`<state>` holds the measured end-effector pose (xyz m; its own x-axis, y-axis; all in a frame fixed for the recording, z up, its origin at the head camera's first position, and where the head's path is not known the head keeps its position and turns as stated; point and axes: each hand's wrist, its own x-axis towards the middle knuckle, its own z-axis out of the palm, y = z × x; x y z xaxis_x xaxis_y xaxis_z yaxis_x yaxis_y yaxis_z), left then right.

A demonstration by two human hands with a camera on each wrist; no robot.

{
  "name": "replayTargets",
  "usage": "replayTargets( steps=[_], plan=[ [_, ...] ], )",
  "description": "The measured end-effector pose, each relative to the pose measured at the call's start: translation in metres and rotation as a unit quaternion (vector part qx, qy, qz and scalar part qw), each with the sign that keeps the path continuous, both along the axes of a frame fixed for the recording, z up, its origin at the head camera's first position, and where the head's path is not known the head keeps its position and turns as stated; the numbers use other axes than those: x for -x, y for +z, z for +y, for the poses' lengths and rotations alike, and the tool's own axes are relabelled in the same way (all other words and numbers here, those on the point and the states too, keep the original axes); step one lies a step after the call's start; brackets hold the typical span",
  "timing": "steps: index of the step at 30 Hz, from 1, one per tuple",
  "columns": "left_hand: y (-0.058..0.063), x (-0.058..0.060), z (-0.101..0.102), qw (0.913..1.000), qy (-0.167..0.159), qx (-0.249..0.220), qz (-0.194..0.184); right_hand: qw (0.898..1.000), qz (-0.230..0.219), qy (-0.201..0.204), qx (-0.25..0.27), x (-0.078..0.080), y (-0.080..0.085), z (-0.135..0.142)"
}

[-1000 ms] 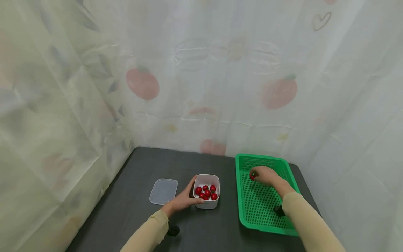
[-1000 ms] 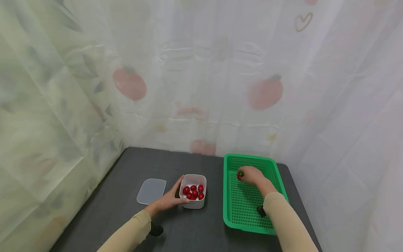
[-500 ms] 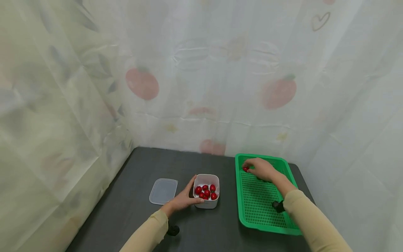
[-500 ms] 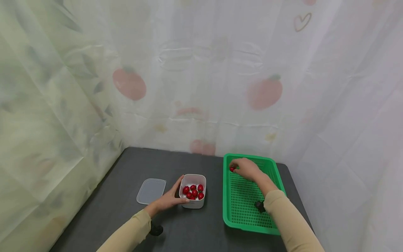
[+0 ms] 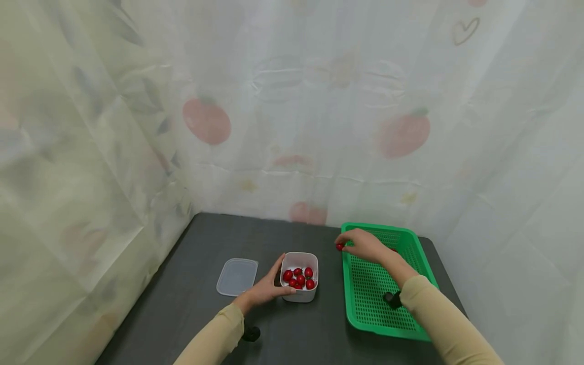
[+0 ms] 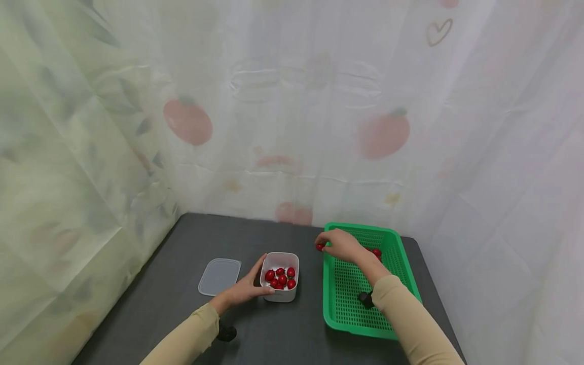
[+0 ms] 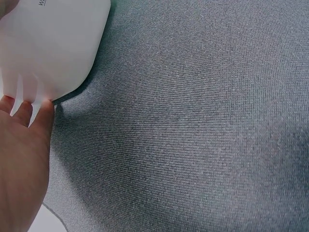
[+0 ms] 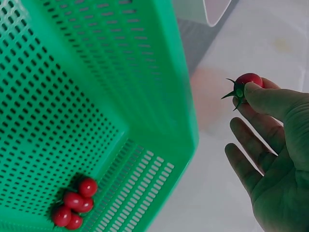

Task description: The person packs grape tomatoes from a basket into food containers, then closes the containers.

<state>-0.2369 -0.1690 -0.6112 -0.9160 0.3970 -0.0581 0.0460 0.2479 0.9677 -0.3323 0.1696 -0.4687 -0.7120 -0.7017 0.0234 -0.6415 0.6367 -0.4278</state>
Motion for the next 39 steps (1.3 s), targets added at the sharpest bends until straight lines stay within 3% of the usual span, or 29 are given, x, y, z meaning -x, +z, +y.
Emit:
replayTargets(
  steps=[9, 17, 39],
  plan=[
    [0.001, 0.0, 0.0, 1.0, 0.0, -0.005, -0.002, 1.0, -0.007, 0.012, -0.007, -0.004, -0.001, -0.022],
    [-0.001, 0.001, 0.001, 1.0, 0.002, -0.007, -0.001, 0.999, 0.021, 0.049, -0.01, -0.003, -0.006, -0.041],
    [-0.001, 0.001, 0.001, 0.9988, -0.023, -0.039, -0.015, 0.992, 0.031, 0.11, -0.055, -0.015, -0.018, -0.1]
  ],
)
